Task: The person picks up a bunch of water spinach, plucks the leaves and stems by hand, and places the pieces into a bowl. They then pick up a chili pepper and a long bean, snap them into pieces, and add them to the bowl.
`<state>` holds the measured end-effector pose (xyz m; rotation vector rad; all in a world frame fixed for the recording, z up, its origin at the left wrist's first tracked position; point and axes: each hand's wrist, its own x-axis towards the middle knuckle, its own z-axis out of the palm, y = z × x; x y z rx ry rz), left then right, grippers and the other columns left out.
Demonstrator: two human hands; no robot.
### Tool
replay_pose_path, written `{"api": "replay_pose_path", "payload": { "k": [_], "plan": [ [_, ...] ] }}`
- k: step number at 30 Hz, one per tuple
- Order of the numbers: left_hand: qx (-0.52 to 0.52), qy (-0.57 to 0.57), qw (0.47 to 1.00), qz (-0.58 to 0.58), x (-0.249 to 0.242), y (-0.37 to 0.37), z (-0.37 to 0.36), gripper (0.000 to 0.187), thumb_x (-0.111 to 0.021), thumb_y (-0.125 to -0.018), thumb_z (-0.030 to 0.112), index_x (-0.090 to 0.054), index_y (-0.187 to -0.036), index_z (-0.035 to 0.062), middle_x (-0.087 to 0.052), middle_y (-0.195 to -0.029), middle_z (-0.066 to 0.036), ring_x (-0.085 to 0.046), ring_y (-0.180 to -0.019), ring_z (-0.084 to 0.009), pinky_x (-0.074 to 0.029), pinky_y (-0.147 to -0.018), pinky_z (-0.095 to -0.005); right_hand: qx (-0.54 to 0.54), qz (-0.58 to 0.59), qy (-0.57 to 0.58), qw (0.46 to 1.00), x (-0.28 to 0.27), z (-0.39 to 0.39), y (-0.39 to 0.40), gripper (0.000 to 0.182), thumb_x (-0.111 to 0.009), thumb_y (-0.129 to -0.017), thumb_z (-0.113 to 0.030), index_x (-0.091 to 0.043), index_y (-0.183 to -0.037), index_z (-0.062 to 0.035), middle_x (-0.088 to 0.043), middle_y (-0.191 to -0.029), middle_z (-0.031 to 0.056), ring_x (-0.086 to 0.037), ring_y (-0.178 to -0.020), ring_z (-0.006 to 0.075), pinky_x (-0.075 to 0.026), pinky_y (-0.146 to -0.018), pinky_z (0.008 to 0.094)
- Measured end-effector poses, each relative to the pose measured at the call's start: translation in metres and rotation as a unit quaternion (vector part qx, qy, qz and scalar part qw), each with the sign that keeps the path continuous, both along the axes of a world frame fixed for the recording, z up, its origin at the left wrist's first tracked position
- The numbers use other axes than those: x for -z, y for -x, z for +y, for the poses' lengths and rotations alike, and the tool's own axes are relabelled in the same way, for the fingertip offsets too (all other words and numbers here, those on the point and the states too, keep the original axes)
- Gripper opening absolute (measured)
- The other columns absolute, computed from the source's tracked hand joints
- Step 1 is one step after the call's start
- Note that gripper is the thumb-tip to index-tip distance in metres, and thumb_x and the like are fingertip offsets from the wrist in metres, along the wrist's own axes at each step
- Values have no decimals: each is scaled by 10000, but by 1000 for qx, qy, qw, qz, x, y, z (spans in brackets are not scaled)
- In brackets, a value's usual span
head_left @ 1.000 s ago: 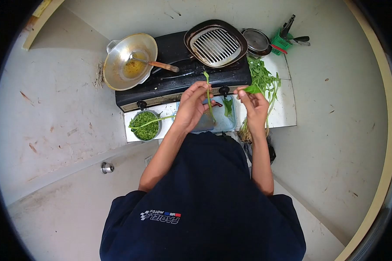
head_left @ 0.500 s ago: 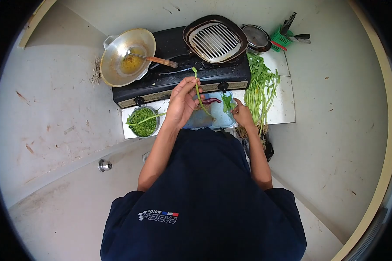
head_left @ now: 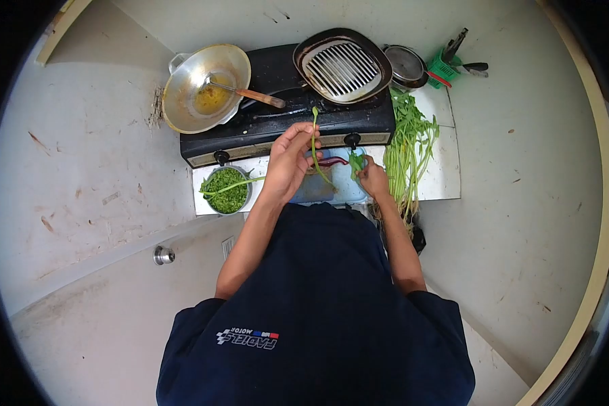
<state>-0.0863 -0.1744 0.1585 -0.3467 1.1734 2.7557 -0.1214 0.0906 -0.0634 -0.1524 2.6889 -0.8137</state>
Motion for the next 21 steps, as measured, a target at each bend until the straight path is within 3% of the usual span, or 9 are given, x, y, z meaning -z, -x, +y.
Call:
{"api": "replay_pose_path", "payload": {
  "k": [5, 6, 9, 10, 13, 17, 21],
  "plan": [
    [-15, 58, 998, 6, 2, -2, -1, 122, -593, -1037, 162, -632, -1110, 72, -634, -1018, 5, -592, -911, -100, -501, -814, -303, 14, 156, -31, 987, -29, -11, -9, 393, -716, -869, -204, -659, -1221, -39, -703, -1053, 170, -667, -1018, 385, -539, -829, 476],
    [-16, 77, 997, 12, 1, -3, 1, 124, -591, -1040, 163, -631, -1112, 70, -634, -1021, 3, -593, -909, -100, -502, -814, -304, 27, 98, 29, 994, -47, -15, -5, 300, -707, -917, -205, -695, -1158, -27, -712, -1024, 134, -693, -941, 276, -540, -786, 397],
    [-22, 173, 983, 56, -2, -1, 7, 139, -585, -1049, 158, -633, -1101, 38, -637, -989, -15, -586, -881, -99, -495, -801, -292, 72, -55, 321, 943, -103, -35, -8, 267, -686, -971, -206, -697, -1171, -29, -712, -1014, 89, -664, -909, 131, -514, -769, 299],
    [-20, 216, 973, 79, -3, -1, 9, 142, -585, -1050, 154, -633, -1096, 29, -637, -978, -19, -583, -875, -100, -492, -798, -289, 60, -72, 369, 925, -129, -43, -8, 255, -656, -1012, -190, -686, -1203, -24, -702, -1010, 46, -621, -921, 61, -489, -803, 235],
    [-1, 277, 953, 120, -2, -2, 14, 154, -587, -1049, 146, -635, -1084, 4, -637, -954, -31, -577, -868, -100, -486, -792, -282, 45, -63, 536, 841, -188, -64, -12, 241, -651, -1010, -138, -676, -1214, -10, -691, -1025, 38, -634, -936, 88, -501, -839, 248],
    [26, 268, 952, 143, -2, -2, 20, 155, -592, -1046, 134, -635, -1083, -10, -647, -967, -46, -584, -884, -105, -488, -803, -280, 23, -11, 620, 785, -226, -81, -9, 182, -681, -977, -60, -679, -1146, 6, -671, -1063, 51, -629, -966, 104, -504, -873, 263],
    [15, 273, 950, 149, -4, -2, 21, 136, -613, -1029, 92, -629, -1100, -22, -649, -976, -37, -600, -858, -81, -501, -778, -244, 14, 30, 599, 800, -222, -82, -4, 122, -688, -967, -50, -684, -1074, 8, -665, -1044, 54, -630, -956, 109, -498, -873, 269]
  ]
}}
